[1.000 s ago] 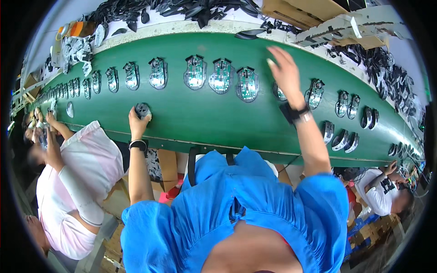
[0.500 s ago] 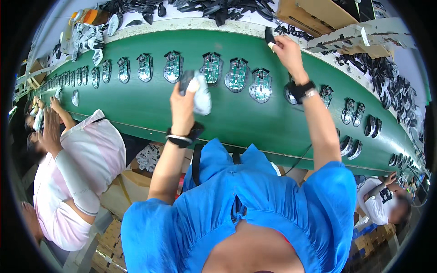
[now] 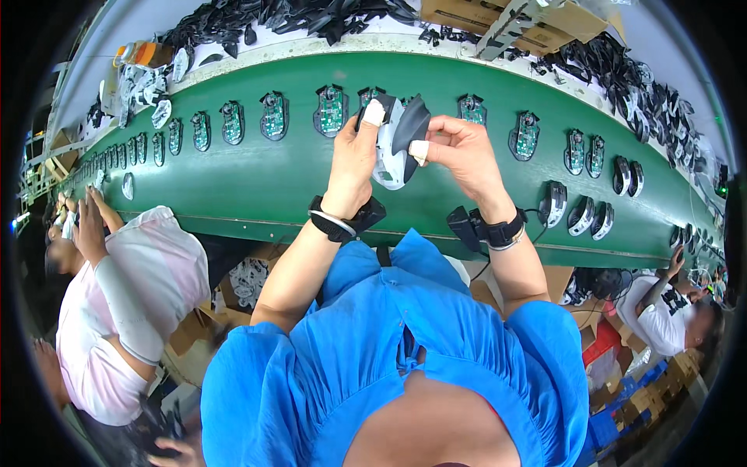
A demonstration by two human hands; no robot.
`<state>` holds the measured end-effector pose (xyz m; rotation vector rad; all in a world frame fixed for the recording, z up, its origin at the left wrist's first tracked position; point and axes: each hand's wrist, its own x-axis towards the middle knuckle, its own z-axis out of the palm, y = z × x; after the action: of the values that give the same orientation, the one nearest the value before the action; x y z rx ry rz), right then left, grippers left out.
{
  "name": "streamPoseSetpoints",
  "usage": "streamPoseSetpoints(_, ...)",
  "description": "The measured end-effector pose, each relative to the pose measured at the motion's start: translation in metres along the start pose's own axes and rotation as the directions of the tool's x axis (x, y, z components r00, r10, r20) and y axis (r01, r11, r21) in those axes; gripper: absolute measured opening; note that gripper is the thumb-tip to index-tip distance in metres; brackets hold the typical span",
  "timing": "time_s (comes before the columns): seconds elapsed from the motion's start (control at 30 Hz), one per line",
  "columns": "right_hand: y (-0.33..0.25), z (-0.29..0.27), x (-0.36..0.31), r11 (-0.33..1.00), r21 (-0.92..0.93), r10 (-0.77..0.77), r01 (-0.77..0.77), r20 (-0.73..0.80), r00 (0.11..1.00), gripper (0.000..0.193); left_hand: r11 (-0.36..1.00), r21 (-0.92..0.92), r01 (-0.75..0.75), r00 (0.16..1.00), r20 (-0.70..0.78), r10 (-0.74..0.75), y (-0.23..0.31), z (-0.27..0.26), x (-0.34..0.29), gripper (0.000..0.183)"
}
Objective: The person assembles small electronic devices on a green conveyor belt. They pick up a white plastic housing and a black rubber component, fit them together, and place the finished unit on the belt. The process is repeated continuously with new parts.
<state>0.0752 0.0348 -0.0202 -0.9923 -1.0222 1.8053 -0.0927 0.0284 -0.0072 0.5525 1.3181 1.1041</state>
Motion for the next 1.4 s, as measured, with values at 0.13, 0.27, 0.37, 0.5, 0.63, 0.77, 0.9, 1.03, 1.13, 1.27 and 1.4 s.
streamPoseSetpoints(0.13,-0.015,0.001,-0.005,0.942,-0.306,0.156,-0.135,0.047,0.987,0.015,0.992,-0.005,0.125,0.992,0.03,-0.125,0.012,-0.006,-0.013,0.047)
streamPoseSetpoints(0.27,-0.008,0.014,-0.008,0.994,-0.045,0.099,-0.096,0.072,0.992,0.014,0.992,0.126,0.002,1.0,0.014,-0.004,0.005,-0.005,-0.018,0.048)
streamPoseSetpoints(0.37,-0.009,0.012,-0.006,0.967,0.232,0.104,-0.107,0.023,0.994,0.013,0.998,-0.013,-0.057,0.993,0.104,0.058,-0.004,-0.011,-0.012,0.055)
streamPoseSetpoints(0.5,-0.002,0.007,-0.017,0.977,0.214,-0.003,0.002,0.005,1.0,0.01,0.923,0.302,-0.24,0.949,0.273,0.157,-0.015,-0.005,-0.034,0.073)
streamPoseSetpoints(0.63,0.021,-0.003,-0.029,0.969,0.247,0.008,0.016,-0.093,0.996,0.007,0.898,0.377,-0.227,0.95,0.29,0.118,-0.028,-0.003,-0.026,0.066)
streamPoseSetpoints(0.77,0.018,-0.028,-0.037,0.961,0.273,0.105,-0.05,-0.192,0.976,0.007,0.99,0.137,-0.021,0.895,0.444,-0.043,-0.049,0.018,-0.004,0.066)
streamPoseSetpoints(0.9,0.01,-0.043,-0.066,0.964,0.26,0.112,-0.06,-0.187,0.976,0.01,0.994,0.109,-0.013,0.876,0.48,-0.042,-0.044,0.038,-0.023,0.076)
streamPoseSetpoints(1.03,0.011,-0.052,-0.07,0.916,0.385,0.162,-0.113,-0.096,0.982,0.022,0.994,0.108,0.018,0.876,0.477,-0.067,-0.045,0.042,-0.029,0.082)
streamPoseSetpoints(1.13,0.012,-0.053,-0.072,0.909,0.407,0.129,-0.088,-0.073,0.989,0.022,0.991,0.109,0.072,0.867,0.485,-0.116,-0.039,0.044,-0.036,0.084)
streamPoseSetpoints(1.27,0.015,-0.054,-0.07,0.923,0.383,0.086,-0.047,-0.084,0.993,0.021,0.973,0.222,-0.058,0.898,0.437,-0.046,-0.044,0.04,-0.036,0.078)
streamPoseSetpoints(1.4,0.028,-0.052,-0.06,0.877,0.48,0.113,-0.036,-0.133,0.985,0.018,0.922,0.367,-0.125,0.952,0.307,0.007,-0.06,0.043,-0.023,0.072)
